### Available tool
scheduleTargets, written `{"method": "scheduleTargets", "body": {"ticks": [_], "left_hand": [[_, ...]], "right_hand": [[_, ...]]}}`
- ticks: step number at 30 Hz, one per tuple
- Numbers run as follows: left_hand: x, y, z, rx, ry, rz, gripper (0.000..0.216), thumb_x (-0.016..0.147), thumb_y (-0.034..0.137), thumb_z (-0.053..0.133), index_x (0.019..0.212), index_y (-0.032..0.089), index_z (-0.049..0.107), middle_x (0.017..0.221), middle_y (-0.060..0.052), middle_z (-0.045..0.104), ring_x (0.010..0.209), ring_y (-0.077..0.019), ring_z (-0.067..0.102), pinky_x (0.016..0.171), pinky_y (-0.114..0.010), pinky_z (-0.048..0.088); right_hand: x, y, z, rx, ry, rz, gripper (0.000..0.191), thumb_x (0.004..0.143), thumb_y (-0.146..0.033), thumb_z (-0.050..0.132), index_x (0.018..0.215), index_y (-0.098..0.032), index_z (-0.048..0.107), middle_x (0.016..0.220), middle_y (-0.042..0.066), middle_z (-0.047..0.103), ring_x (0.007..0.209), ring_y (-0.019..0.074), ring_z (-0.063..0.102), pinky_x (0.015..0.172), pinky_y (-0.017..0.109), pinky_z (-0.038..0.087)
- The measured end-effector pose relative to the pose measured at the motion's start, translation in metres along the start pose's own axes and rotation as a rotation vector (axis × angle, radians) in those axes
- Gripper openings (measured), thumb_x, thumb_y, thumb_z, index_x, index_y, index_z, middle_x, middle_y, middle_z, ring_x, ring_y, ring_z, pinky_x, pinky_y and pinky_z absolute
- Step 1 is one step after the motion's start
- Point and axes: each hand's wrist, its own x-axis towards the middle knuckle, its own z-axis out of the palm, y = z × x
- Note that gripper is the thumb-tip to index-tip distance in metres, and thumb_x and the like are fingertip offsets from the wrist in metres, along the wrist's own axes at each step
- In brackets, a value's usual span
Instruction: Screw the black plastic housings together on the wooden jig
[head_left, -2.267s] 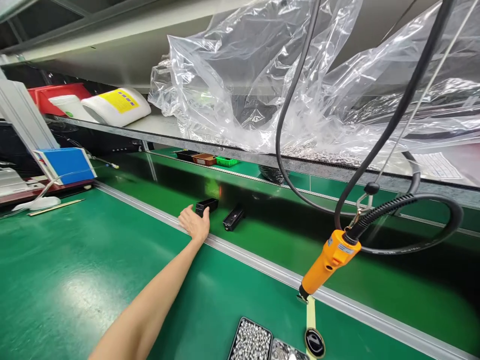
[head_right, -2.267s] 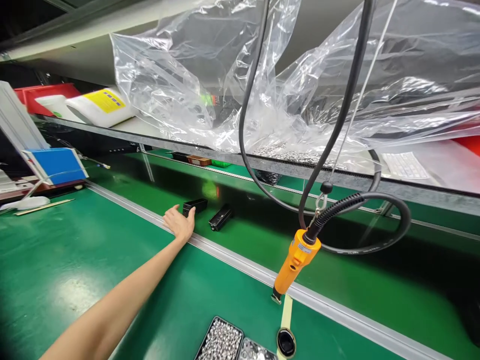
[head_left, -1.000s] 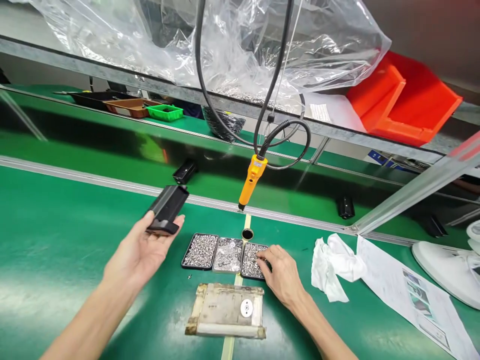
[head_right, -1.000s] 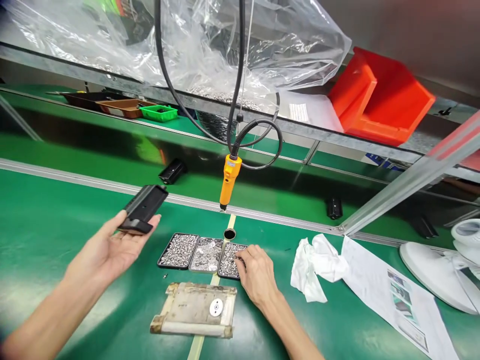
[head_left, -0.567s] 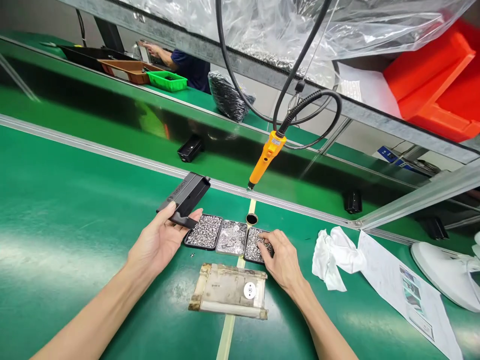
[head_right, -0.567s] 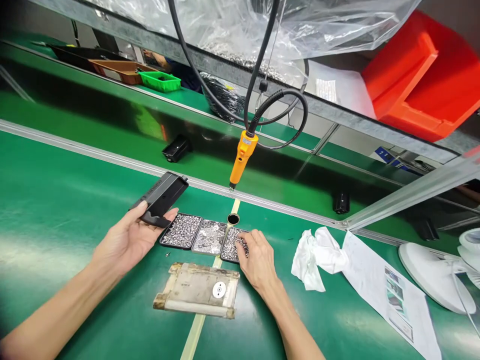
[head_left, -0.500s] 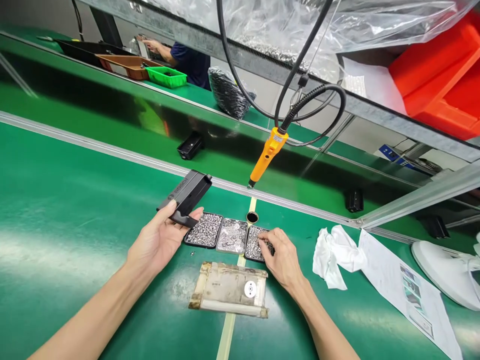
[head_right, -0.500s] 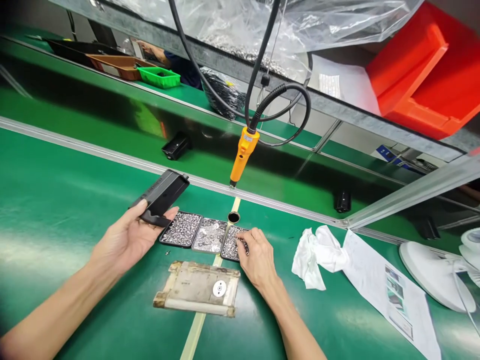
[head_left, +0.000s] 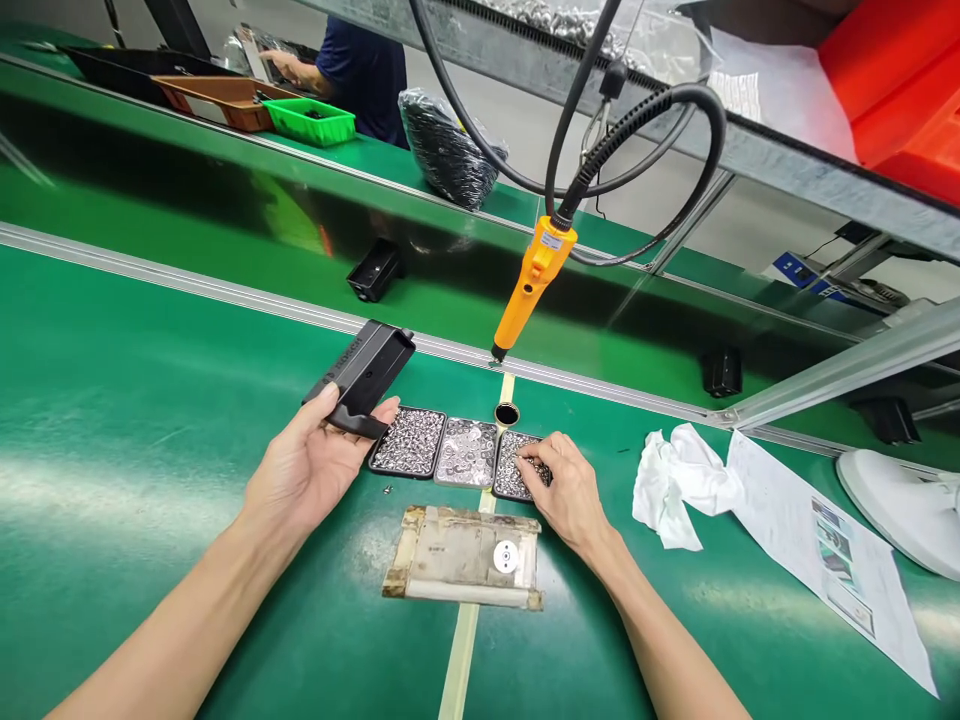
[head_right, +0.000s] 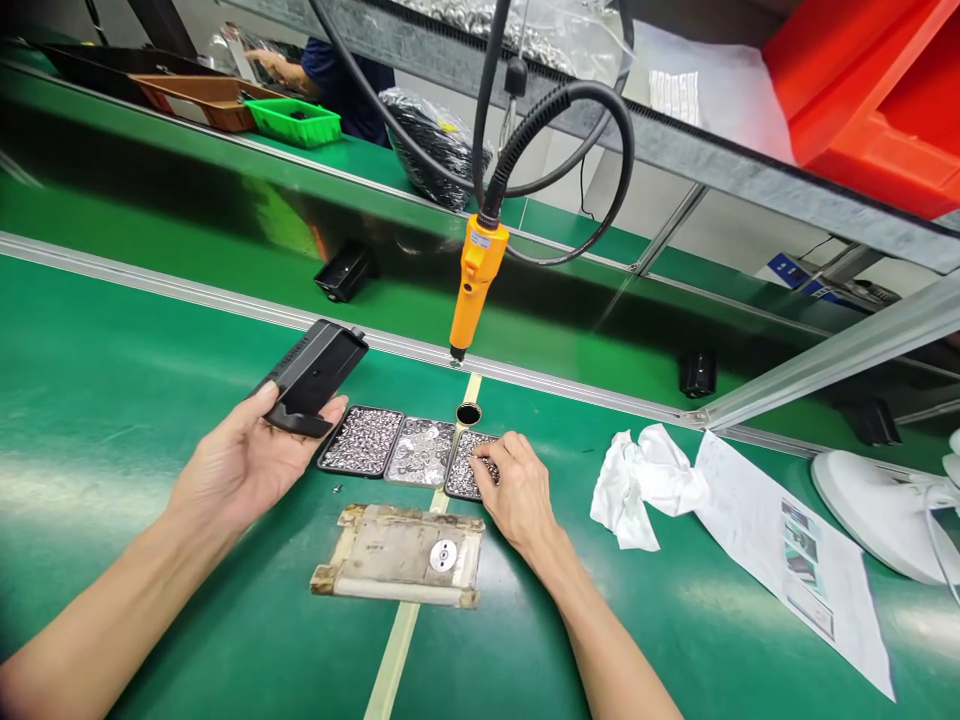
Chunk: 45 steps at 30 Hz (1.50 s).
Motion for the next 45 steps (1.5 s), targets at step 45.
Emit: {"method": "scheduleTargets", "body": {"ticks": [45], "left_hand": [[-0.001, 0.006, 0.002, -0.003, -0.018, 0.02, 0.032, 0.098, 0.023, 0.061, 0.129, 0.015, 0.061, 0.143, -0.014, 0.06, 0.125, -0.0306, 0.064, 0.102, -0.039, 0.06]], "right_hand": [[-0.054, -0.055, -0.045, 0.31, -0.179, -0.184, 0.028, 0.089, -0.004, 0.067, 0.109, -0.023, 0.064, 0.104, 0.004, 0.072, 0.096, 0.0182, 0.065, 0.082, 0.036, 0.054]]}}
